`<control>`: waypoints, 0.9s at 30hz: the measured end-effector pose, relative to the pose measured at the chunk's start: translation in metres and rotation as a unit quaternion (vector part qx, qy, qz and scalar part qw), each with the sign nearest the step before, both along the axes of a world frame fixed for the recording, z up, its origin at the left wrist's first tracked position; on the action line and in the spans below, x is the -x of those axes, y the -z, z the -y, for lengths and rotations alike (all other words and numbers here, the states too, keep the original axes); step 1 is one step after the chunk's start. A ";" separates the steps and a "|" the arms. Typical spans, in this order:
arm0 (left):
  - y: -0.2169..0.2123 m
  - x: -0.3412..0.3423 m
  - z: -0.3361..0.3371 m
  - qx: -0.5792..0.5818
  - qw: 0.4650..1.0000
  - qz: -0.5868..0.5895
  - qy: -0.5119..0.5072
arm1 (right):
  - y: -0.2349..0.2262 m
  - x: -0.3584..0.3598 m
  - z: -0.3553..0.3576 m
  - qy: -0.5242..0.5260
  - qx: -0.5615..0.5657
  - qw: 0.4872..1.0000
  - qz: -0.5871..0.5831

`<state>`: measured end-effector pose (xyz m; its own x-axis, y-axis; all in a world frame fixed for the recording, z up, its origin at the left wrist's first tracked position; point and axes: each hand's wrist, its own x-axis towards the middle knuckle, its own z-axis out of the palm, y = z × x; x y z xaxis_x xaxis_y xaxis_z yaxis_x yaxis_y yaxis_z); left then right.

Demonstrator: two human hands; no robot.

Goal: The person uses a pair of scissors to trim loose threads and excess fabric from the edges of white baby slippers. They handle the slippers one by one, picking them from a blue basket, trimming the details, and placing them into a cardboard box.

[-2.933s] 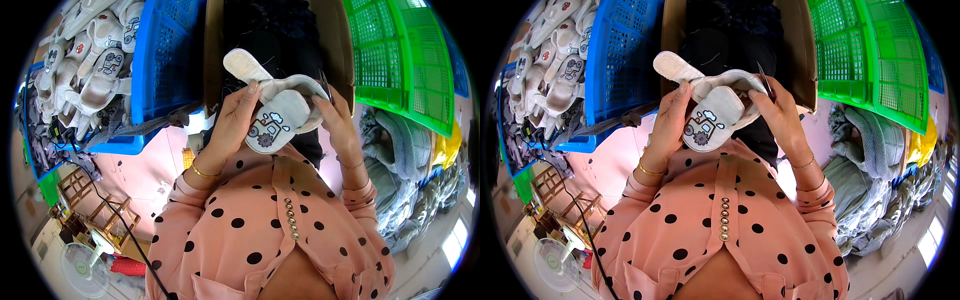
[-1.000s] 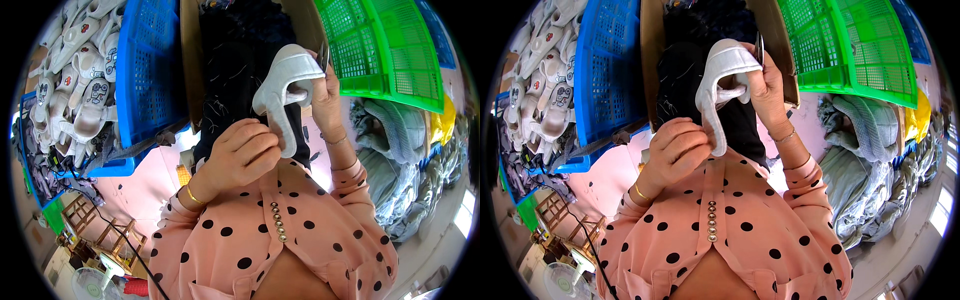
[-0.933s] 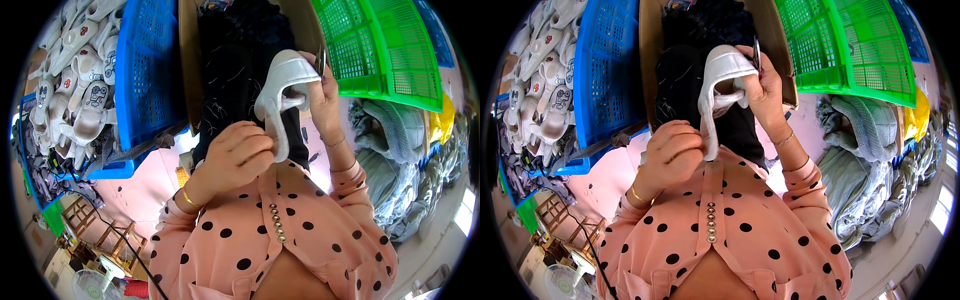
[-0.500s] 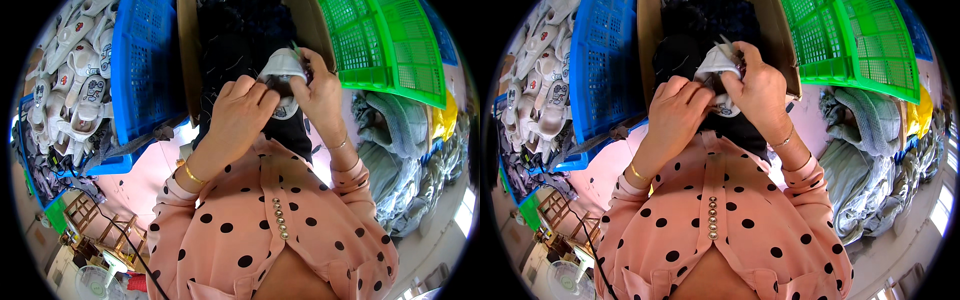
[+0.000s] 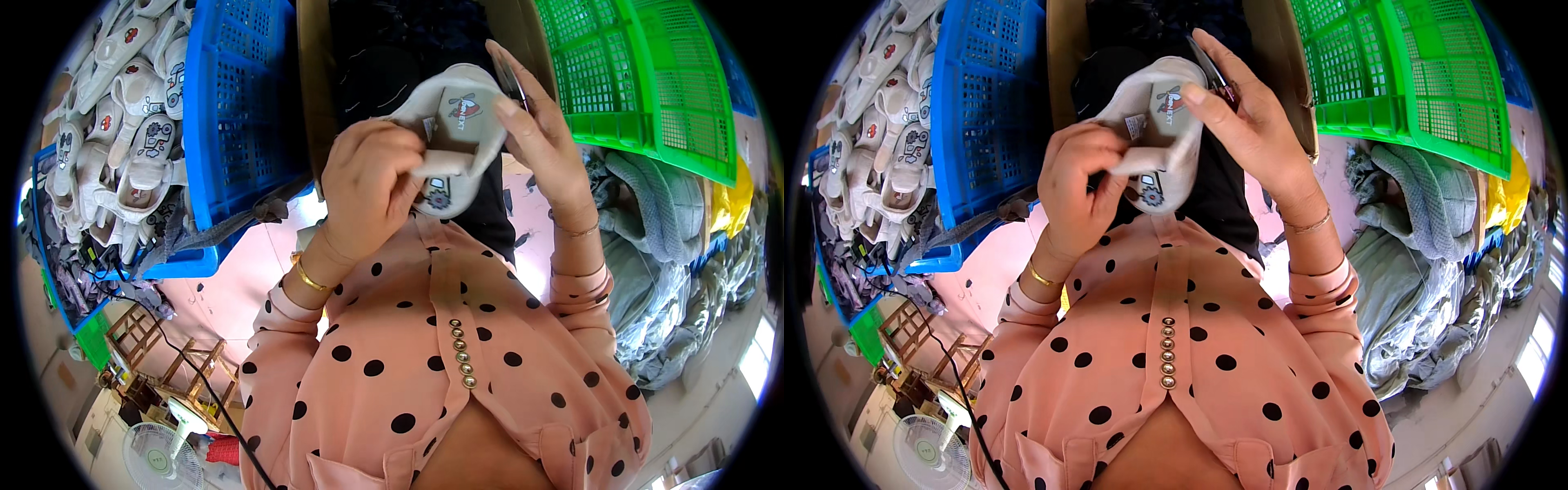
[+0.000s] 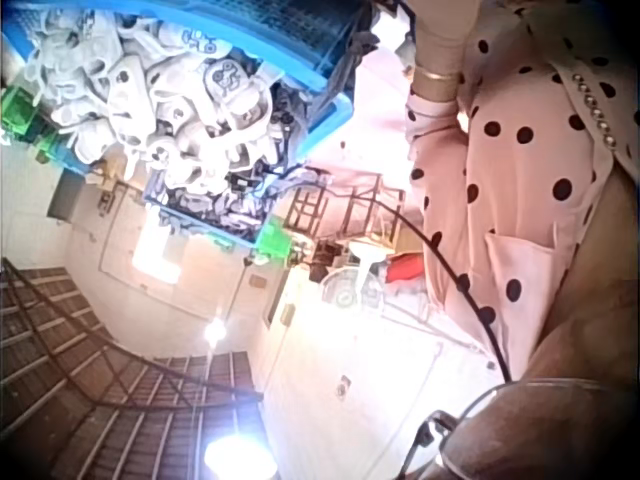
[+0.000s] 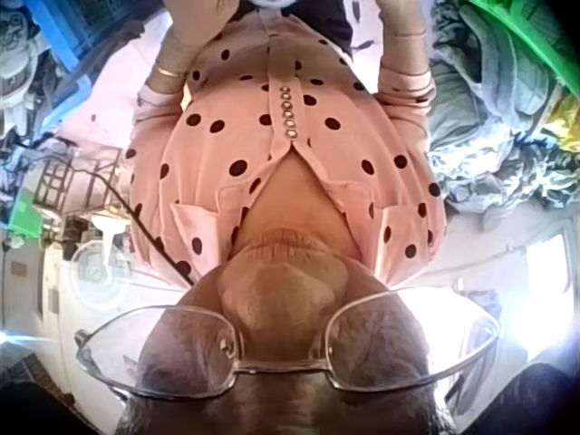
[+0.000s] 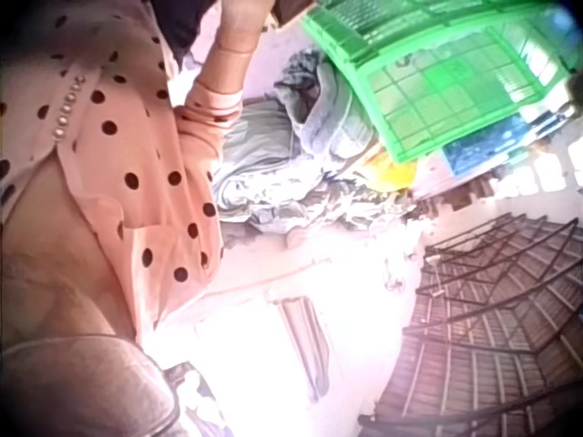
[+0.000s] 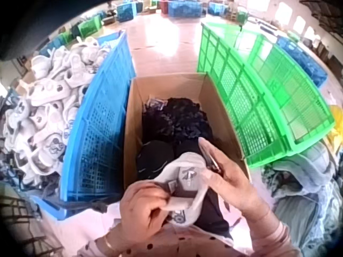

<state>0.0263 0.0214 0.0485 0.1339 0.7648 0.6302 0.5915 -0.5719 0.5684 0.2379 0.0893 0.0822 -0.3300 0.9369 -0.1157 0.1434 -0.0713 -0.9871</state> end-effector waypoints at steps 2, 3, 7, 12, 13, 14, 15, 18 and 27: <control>-0.010 -0.004 0.002 0.146 0.982 0.122 -0.010 | 0.007 -0.001 0.002 -0.012 0.039 0.997 -0.072; -0.008 -0.009 0.002 0.198 0.957 0.209 -0.026 | 0.012 -0.001 0.006 -0.022 0.046 0.996 -0.074; -0.002 -0.014 0.001 0.257 0.905 0.337 -0.046 | 0.010 0.005 0.035 -0.044 0.053 0.995 -0.068; 0.004 -0.021 0.009 0.303 0.836 0.457 -0.006 | 0.003 0.009 0.038 -0.019 0.145 0.978 -0.147; 0.007 -0.020 0.010 0.317 0.810 0.492 0.033 | 0.004 0.006 0.036 -0.022 0.162 0.973 -0.165; 0.005 -0.017 0.011 0.340 0.790 0.508 0.049 | 0.005 0.003 0.034 -0.023 0.179 0.966 -0.183; 0.003 -0.012 0.011 0.362 0.769 0.522 0.065 | 0.011 0.002 0.032 -0.032 0.157 0.967 -0.196; -0.003 0.006 0.006 0.400 0.700 0.576 0.134 | 0.016 -0.004 0.029 -0.063 0.107 0.971 -0.204; -0.015 0.014 0.001 0.431 0.810 0.394 0.052 | 0.024 -0.022 0.016 -0.167 0.048 0.974 -0.142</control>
